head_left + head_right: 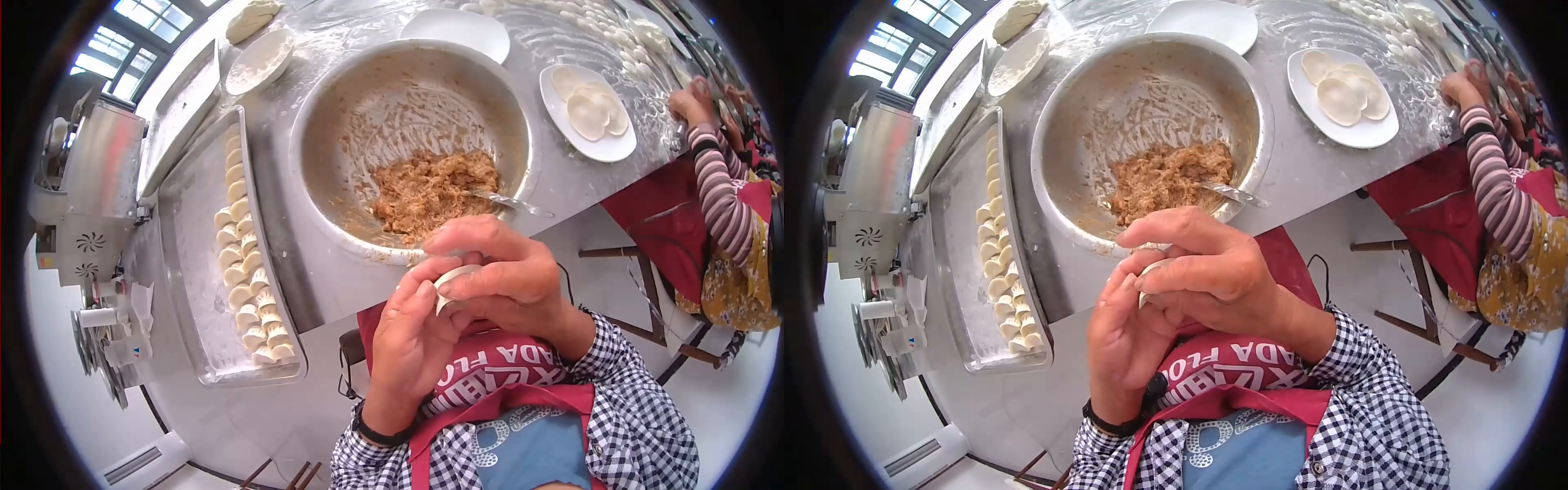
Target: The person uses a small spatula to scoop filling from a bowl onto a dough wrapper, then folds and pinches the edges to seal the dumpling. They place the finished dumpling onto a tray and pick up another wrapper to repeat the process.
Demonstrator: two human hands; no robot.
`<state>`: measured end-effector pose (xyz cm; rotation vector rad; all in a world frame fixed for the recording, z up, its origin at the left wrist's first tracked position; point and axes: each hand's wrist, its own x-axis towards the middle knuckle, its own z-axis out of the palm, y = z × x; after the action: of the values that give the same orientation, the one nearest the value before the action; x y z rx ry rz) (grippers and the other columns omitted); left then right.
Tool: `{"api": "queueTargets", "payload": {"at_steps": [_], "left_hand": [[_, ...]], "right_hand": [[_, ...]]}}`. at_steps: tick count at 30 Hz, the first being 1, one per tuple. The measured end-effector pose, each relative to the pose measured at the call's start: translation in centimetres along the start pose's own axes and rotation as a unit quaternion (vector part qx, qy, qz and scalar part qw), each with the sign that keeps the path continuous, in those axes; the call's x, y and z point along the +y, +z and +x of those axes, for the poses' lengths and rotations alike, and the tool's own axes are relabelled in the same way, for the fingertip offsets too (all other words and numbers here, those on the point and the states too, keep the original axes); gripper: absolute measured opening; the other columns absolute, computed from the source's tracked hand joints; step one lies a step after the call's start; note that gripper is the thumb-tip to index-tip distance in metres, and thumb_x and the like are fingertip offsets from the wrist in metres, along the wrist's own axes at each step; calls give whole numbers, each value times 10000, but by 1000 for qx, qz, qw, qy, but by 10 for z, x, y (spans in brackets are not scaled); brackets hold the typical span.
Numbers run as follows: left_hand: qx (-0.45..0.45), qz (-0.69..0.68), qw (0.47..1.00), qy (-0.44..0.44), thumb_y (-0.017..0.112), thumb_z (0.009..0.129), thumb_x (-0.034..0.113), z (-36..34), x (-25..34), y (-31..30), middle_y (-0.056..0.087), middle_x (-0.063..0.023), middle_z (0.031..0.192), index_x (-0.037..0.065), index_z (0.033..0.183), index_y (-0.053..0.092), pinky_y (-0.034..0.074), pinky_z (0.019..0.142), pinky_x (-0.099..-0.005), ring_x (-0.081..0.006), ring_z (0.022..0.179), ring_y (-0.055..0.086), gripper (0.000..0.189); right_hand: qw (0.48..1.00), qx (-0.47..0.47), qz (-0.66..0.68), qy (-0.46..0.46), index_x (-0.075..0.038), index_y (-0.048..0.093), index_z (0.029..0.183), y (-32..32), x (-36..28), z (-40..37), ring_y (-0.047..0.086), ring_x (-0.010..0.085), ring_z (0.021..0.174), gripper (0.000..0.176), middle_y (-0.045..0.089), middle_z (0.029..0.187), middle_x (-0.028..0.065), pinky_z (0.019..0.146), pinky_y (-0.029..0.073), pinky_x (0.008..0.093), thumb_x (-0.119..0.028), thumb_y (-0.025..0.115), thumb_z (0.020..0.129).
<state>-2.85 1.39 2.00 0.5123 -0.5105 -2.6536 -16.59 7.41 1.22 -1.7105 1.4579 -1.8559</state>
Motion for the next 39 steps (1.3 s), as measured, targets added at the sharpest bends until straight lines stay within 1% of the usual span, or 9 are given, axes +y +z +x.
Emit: {"api": "queueTargets", "payload": {"at_steps": [7, 9, 13, 19, 22, 28, 31, 34, 39], "left_hand": [[9, 14, 1000, -1, 366, 933, 144, -1, 4, 7, 471, -166, 1221, -28, 1198, 415, 421, 922, -369, -229, 1104, 492, 320], [-6, -10, 1000, -3, 365, 933, 142, 0, 1, 0, 476, -162, 1211, -25, 1196, 417, 425, 918, -368, -226, 1099, 494, 316], [15, -7, 1000, 0, 367, 933, 141, 0, 3, 7, 490, -147, 1177, -13, 1191, 424, 431, 909, -367, -217, 1076, 504, 306], [5, -28, 999, -13, 370, 936, 152, 1, 0, 0, 490, -130, 1171, -5, 1195, 421, 433, 904, -360, -199, 1064, 509, 307], [-7, -34, 999, -17, 365, 939, 159, 1, 2, 5, 490, -121, 1175, 2, 1211, 408, 435, 900, -355, -190, 1061, 509, 317], [-6, -68, 998, -13, 368, 939, 170, 2, 0, 5, 482, -120, 1183, 8, 1243, 383, 430, 899, -345, -196, 1067, 503, 344], [16, -42, 999, -29, 374, 939, 180, 1, 4, 9, 481, -114, 1184, 14, 1251, 376, 428, 895, -340, -188, 1069, 499, 354], [21, -70, 997, -37, 378, 942, 197, 1, 3, 8, 478, -95, 1188, 25, 1256, 374, 427, 890, -334, -169, 1073, 491, 358], [45, -56, 997, -9, 377, 944, 213, 0, 1, 17, 474, -79, 1193, 37, 1262, 368, 424, 889, -318, -155, 1081, 482, 364]], "right_hand": [[999, -19, -20, 21, -50, 654, 842, -2, -2, 3, 569, 288, 959, 242, 582, 1057, 166, 752, 479, 335, -81, 748, 622], [999, -10, -15, -29, -53, 634, 762, -1, 3, 2, 591, 279, 920, 113, 599, 1022, 140, 749, 472, 351, -58, 676, 657], [999, -14, -28, 10, -53, 634, 765, -1, -4, 4, 592, 276, 918, 117, 599, 1023, 138, 752, 470, 351, -60, 677, 657], [999, -19, -20, -30, -50, 631, 746, 0, -1, 4, 593, 272, 916, 121, 604, 1020, 130, 755, 470, 343, -59, 689, 641], [1000, 16, -13, 22, -46, 628, 734, 2, -6, 6, 592, 268, 922, 119, 615, 999, 118, 759, 472, 339, -61, 695, 637], [997, -54, -4, -50, -20, 636, 859, -2, 2, 5, 572, 304, 982, 268, 598, 1050, 171, 805, 471, 366, -96, 747, 627], [999, -4, 42, 33, -5, 638, 879, 4, -5, 6, 567, 305, 992, 284, 598, 1058, 167, 812, 469, 367, -99, 740, 631], [1000, -1, -2, 21, 6, 642, 883, 3, -5, 11, 564, 304, 998, 268, 611, 1047, 144, 817, 467, 380, -109, 716, 652], [984, -68, -125, -103, 4, 647, 868, -2, -1, 11, 575, 297, 983, 233, 608, 1064, 133, 810, 464, 386, -164, 665, 708]]}}
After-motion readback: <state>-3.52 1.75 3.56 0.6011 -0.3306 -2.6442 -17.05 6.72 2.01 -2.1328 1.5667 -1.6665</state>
